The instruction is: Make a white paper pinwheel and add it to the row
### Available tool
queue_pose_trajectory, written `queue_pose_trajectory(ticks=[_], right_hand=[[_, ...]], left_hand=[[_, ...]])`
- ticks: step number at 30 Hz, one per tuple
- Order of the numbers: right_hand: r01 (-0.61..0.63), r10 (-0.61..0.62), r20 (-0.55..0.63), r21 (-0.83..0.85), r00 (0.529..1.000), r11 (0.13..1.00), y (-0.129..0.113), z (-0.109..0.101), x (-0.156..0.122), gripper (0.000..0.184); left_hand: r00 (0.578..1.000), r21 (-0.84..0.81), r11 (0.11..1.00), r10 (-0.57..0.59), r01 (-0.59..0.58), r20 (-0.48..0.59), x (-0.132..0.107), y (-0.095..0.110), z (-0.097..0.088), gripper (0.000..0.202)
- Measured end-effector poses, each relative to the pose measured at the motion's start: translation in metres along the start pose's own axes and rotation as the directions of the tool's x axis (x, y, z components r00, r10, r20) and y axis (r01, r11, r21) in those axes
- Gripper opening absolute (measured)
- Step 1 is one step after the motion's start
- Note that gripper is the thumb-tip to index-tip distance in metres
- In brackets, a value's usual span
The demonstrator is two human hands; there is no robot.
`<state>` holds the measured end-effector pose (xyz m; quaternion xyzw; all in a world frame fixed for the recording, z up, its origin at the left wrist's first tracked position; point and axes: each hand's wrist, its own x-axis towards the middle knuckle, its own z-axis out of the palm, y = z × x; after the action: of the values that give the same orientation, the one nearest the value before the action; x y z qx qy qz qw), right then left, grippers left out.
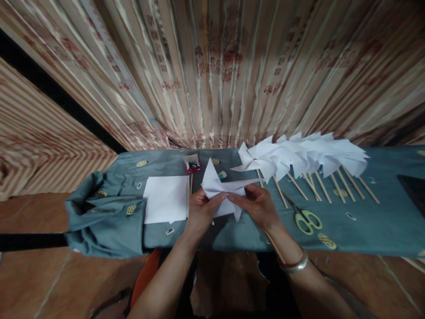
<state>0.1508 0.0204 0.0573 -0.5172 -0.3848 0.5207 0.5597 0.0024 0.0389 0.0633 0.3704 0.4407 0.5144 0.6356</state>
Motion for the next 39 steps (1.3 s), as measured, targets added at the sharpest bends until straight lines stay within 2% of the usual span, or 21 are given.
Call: queue_pose_trajectory(ticks=[9,14,23,29,33,39], right_hand=[[-0.079,0.078,0.023,0.048,0.997,0.996,-0.004,-0.002,-0.001,0.038],[-0.083,0.080,0.061,0.055,0.995,0.995,-0.010,-0.001,-0.002,0.038],[-0.090,0.088,0.039,0.058,0.995,0.994,-0.010,-0.001,-0.004,0.032],[-0.074,0.074,0.054,-0.003,0.996,0.997,-0.008,-0.004,-0.004,0.036],[-0.044,0.045,0.016,-0.033,0.999,0.998,-0.010,-0.004,-0.003,0.032],[-0.076,0.077,0.054,-0.018,0.996,0.997,-0.010,-0.003,-0.003,0.032]], left_hand=[[1.000,0.037,0.999,-0.016,0.016,0.011,-0.001,-0.001,-0.002,0.031],[1.000,0.044,0.999,-0.026,0.026,0.014,-0.002,-0.001,-0.001,0.031],[0.999,0.091,0.995,-0.038,0.036,0.019,-0.002,-0.002,-0.004,0.026],[0.999,0.144,0.989,0.034,-0.037,0.021,0.000,-0.004,-0.005,0.025],[0.997,0.180,0.980,0.074,-0.079,0.035,0.001,-0.004,-0.005,0.021],[0.999,0.154,0.988,-0.008,0.003,0.033,-0.001,-0.001,-0.006,0.020]])
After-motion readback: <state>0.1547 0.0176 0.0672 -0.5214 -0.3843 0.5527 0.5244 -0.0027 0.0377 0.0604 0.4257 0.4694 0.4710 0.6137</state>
